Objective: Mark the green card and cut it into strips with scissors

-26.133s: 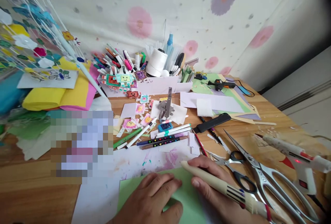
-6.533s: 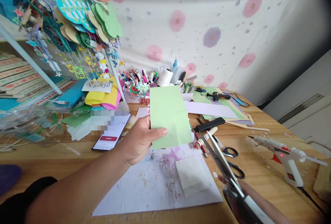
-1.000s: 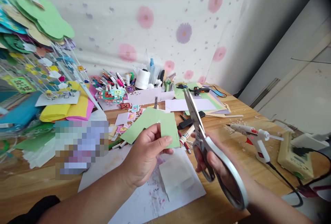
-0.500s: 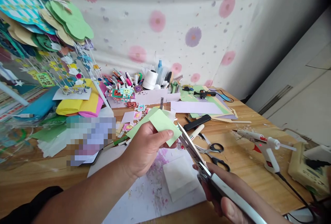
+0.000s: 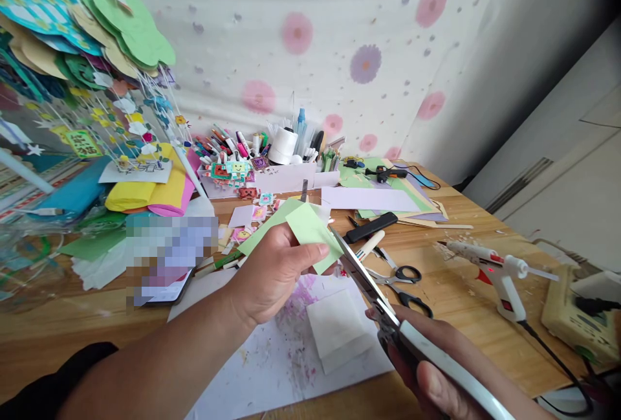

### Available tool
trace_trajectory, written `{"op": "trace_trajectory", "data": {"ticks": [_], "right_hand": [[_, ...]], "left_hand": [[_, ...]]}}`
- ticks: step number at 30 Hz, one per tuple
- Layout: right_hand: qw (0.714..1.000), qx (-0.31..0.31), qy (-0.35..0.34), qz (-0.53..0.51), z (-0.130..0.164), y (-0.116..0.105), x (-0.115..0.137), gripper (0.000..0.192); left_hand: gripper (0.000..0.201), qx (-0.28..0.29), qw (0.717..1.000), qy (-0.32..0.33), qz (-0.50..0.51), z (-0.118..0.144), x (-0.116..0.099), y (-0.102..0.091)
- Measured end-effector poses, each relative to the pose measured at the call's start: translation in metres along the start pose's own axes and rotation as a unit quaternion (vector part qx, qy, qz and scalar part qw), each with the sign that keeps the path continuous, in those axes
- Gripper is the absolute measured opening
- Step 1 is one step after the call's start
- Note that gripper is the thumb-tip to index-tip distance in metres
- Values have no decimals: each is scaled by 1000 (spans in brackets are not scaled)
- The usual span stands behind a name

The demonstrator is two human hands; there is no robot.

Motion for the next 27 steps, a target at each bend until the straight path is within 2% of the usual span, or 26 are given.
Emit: {"op": "trace_trajectory", "data": {"ticks": [5,17,24,27], "right_hand": [[1000,-22,7,12,2,0,-2,63],[999,-34,-1,39,5,-1,1,60],[1000,6,9,21,4,0,-7,64],[1000,25,8,14,1,1,-11,63]], "left_hand": [[28,-17,1000,-2,8,1,1,1],[27,-17,1000,-6,12,0,2,-1],[18,-11,999,-9,34,0,3,-1],[23,-15,999,-14,40,0,3,-1]]}}
Point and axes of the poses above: each hand's wrist, its own z-axis away from the middle knuckle, its own y-axis out of the palm, x = y × z, the point moved 2 cm from there along -z, towards the middle knuckle
